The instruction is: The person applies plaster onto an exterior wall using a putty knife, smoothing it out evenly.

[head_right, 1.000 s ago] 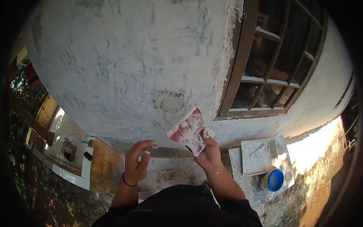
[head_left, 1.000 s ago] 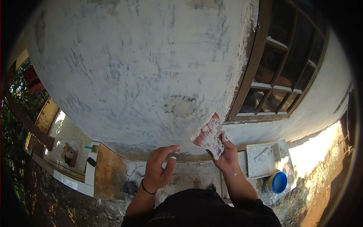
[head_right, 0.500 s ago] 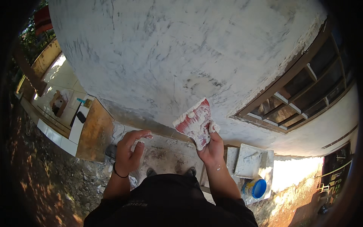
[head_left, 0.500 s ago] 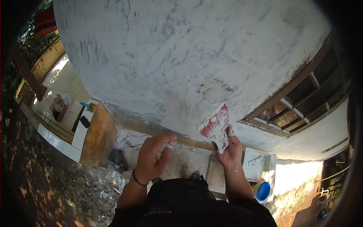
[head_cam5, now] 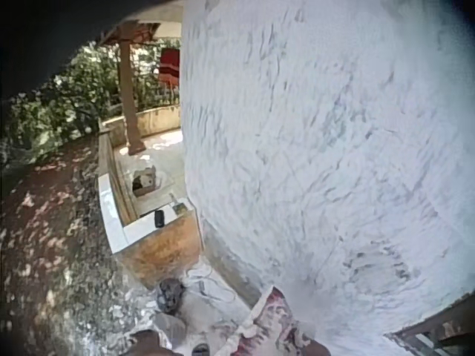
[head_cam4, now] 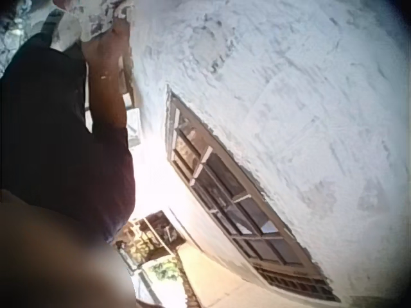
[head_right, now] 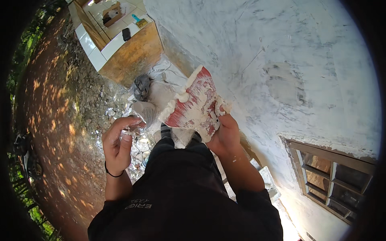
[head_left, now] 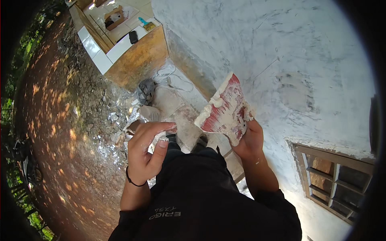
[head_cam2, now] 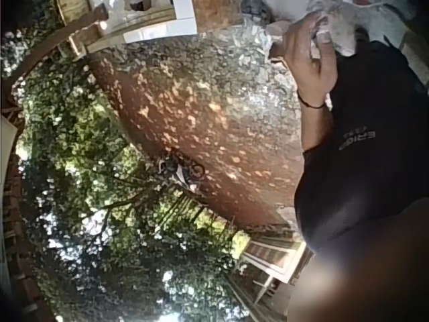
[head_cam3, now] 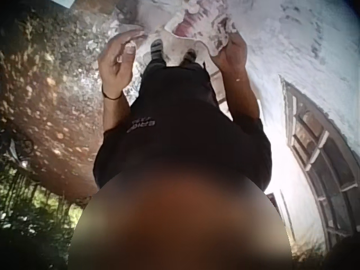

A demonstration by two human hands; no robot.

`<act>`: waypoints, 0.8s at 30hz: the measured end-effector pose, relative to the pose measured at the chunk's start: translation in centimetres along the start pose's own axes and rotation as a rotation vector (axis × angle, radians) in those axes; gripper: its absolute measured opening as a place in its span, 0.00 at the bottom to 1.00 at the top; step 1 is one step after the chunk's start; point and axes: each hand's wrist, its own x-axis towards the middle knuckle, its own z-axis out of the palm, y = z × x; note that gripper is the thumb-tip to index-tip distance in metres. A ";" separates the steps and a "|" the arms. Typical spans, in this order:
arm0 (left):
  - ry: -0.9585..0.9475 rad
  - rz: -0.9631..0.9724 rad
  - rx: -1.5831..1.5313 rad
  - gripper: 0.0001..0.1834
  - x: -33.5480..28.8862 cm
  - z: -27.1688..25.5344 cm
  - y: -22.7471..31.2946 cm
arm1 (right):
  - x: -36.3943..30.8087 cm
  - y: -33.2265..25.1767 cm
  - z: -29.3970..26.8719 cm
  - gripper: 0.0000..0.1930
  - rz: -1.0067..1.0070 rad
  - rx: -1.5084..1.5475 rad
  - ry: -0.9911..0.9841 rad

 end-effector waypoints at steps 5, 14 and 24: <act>0.153 0.005 0.094 0.13 -4.2 0.3 1.0 | 1.9 1.9 0.9 0.26 0.259 -0.100 -0.051; 0.417 -0.151 0.016 0.15 -9.7 -2.8 0.9 | 3.9 7.0 4.5 0.22 0.449 -0.160 -0.001; 0.321 -0.061 -0.052 0.15 -6.1 -9.6 -2.4 | 7.3 11.4 6.4 0.23 0.371 -0.190 0.119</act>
